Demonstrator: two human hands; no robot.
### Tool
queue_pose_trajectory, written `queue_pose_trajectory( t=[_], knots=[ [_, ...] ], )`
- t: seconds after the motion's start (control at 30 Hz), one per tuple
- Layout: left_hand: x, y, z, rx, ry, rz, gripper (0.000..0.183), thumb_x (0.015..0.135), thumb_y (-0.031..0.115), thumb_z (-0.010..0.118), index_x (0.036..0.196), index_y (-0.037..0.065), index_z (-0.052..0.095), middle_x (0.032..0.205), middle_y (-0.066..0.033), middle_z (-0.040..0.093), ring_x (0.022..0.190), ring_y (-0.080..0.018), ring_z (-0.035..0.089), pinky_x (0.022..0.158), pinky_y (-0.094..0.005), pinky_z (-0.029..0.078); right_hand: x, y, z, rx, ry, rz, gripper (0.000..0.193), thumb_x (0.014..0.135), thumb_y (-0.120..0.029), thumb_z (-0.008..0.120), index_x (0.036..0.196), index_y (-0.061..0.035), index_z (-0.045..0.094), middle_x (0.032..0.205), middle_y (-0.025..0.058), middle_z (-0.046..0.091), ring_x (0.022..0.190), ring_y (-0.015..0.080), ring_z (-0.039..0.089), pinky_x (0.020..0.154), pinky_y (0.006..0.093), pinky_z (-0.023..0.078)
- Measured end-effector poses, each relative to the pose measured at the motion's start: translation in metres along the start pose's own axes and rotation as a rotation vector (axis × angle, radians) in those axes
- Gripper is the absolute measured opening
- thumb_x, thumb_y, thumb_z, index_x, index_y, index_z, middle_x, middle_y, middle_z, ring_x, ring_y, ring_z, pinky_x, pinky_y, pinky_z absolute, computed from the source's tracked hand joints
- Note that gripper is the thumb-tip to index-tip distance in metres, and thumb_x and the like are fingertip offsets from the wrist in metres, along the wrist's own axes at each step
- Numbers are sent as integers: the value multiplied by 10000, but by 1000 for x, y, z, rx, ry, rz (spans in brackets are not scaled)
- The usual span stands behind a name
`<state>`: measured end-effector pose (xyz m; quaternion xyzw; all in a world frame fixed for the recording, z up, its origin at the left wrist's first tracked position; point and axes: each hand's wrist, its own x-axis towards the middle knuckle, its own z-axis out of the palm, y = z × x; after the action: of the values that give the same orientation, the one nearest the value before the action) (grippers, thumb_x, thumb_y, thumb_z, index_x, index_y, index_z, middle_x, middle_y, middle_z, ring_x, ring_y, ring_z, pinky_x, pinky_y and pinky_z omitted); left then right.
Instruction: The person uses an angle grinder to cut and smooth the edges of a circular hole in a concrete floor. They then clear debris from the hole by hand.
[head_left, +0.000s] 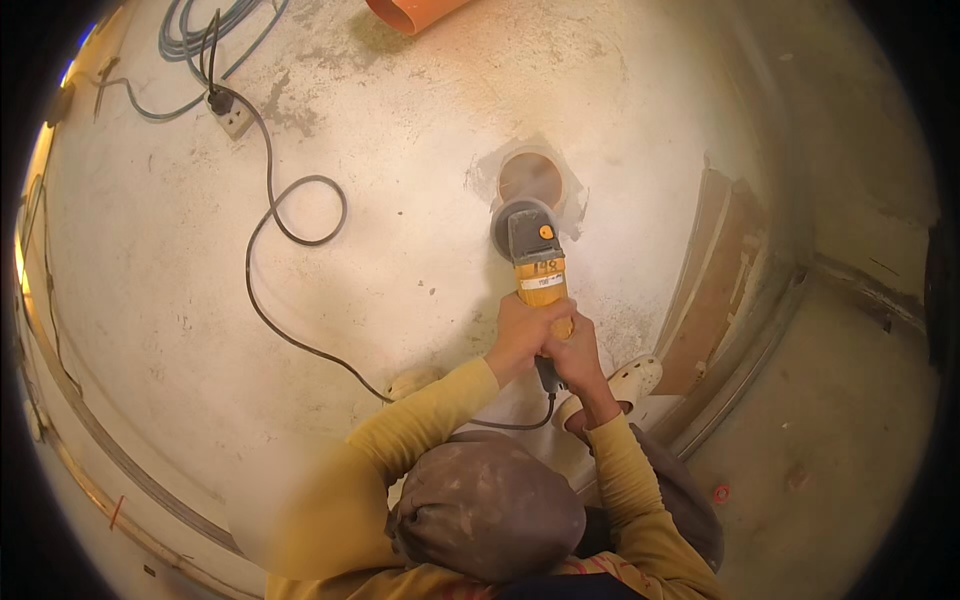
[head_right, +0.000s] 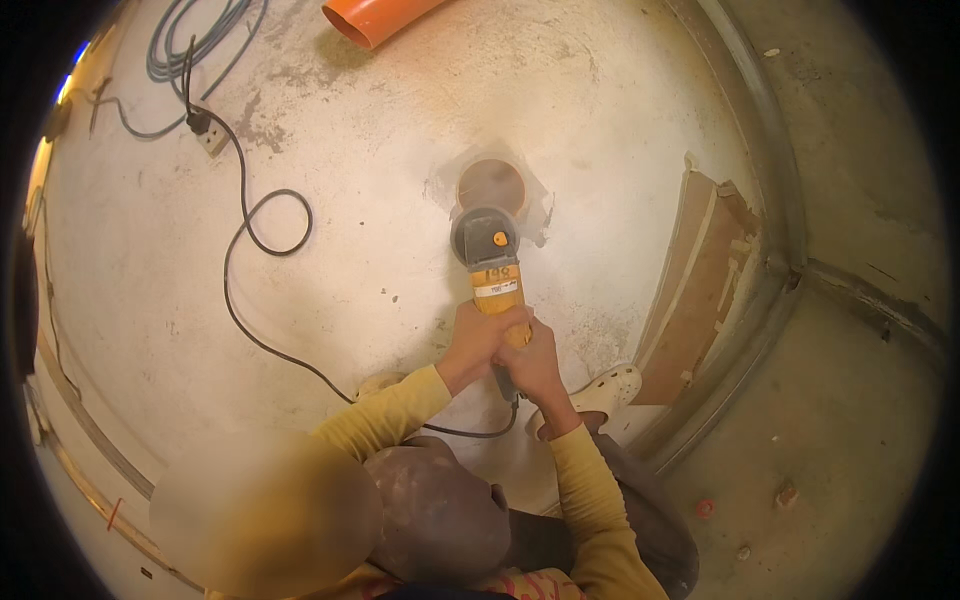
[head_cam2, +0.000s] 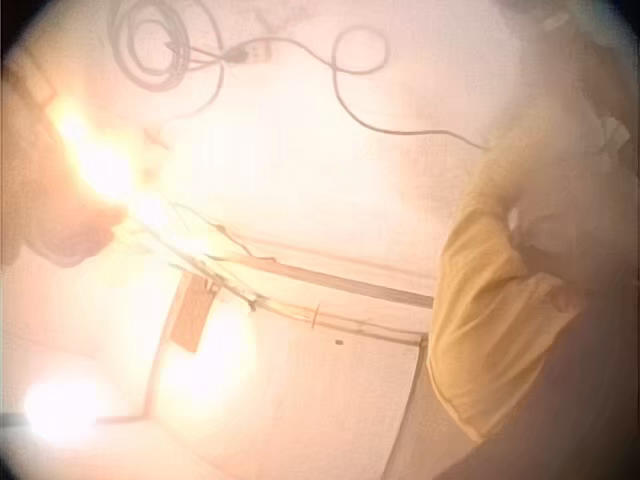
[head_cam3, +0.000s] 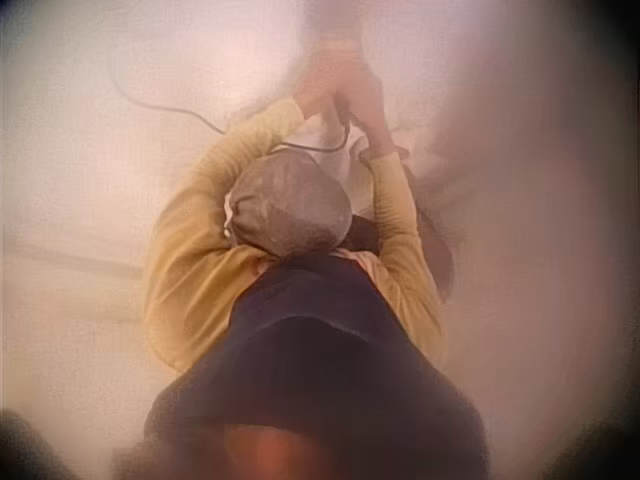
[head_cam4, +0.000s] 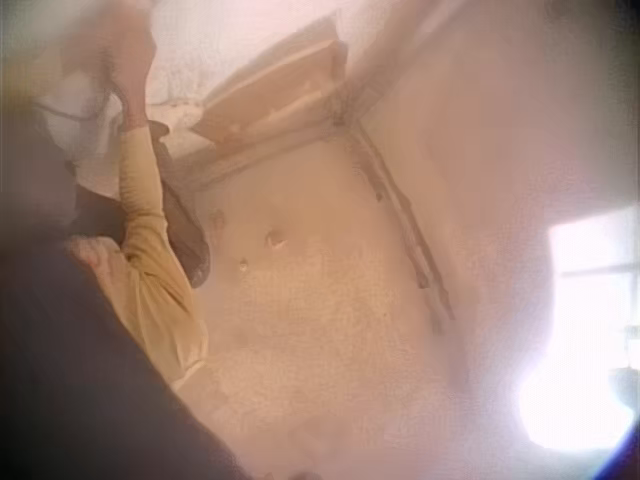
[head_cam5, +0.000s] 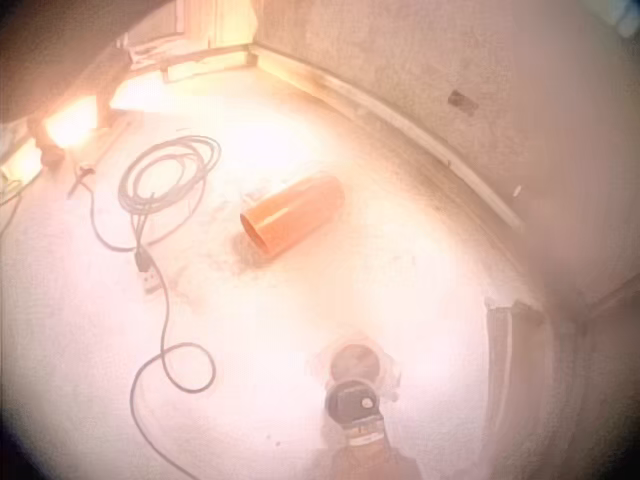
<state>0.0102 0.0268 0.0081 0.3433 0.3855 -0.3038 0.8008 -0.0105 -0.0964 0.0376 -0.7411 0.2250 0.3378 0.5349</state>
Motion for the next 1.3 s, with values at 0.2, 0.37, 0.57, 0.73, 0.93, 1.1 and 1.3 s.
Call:
queue_pose_trajectory(
  t=[0.2,0.37,0.57,0.73,0.93,1.1,1.3],
  knots=[
    [3,-4,-2,-11,-18,5,287,851,84,824,1084,-33,701,992,-103,734,853,-193,728,746,-348,593,3,2,-2,-6,4,-12,485,839,-194,787,1219,72,649,1076,119,740,953,164,704,839,317,572],
    [4,-9,-3,4,1,-3,290,855,88,825,1088,-35,704,986,-105,733,843,-194,726,736,-341,586,1,2,-1,0,-5,2,475,831,-184,792,1209,69,659,1072,111,738,953,162,697,848,318,567],
    [0,-2,-4,-25,-14,-37,281,857,88,826,1082,-32,706,973,-107,732,814,-197,725,690,-334,582,-4,-6,5,1,44,1,458,829,-170,796,1197,69,664,1057,103,735,935,148,679,833,313,559],
    [2,-5,-7,0,20,44,287,832,95,838,1058,-31,715,963,-112,742,808,-200,732,691,-342,588,0,-1,9,0,20,-73,450,829,-161,797,1190,71,663,1054,104,736,932,150,681,832,315,560],
    [7,-10,-6,-24,-4,45,326,793,138,858,1040,-29,726,939,-115,753,788,-203,740,689,-353,594,3,3,7,1,56,-29,438,833,-165,796,1179,70,667,1046,103,737,930,157,687,834,316,563],
    [12,-8,-4,25,-8,-31,284,847,79,828,1075,-37,706,967,-115,735,825,-204,729,705,-351,590,3,5,4,14,53,7,421,840,-170,785,1171,66,674,1051,111,741,928,158,693,833,319,564],
    [16,-7,-12,63,-39,-14,268,851,69,818,1073,-29,704,969,-109,730,803,-202,724,699,-347,588,8,13,14,33,107,-55,436,836,-184,789,1174,65,670,1055,110,739,931,157,689,837,317,563]
  ],
)
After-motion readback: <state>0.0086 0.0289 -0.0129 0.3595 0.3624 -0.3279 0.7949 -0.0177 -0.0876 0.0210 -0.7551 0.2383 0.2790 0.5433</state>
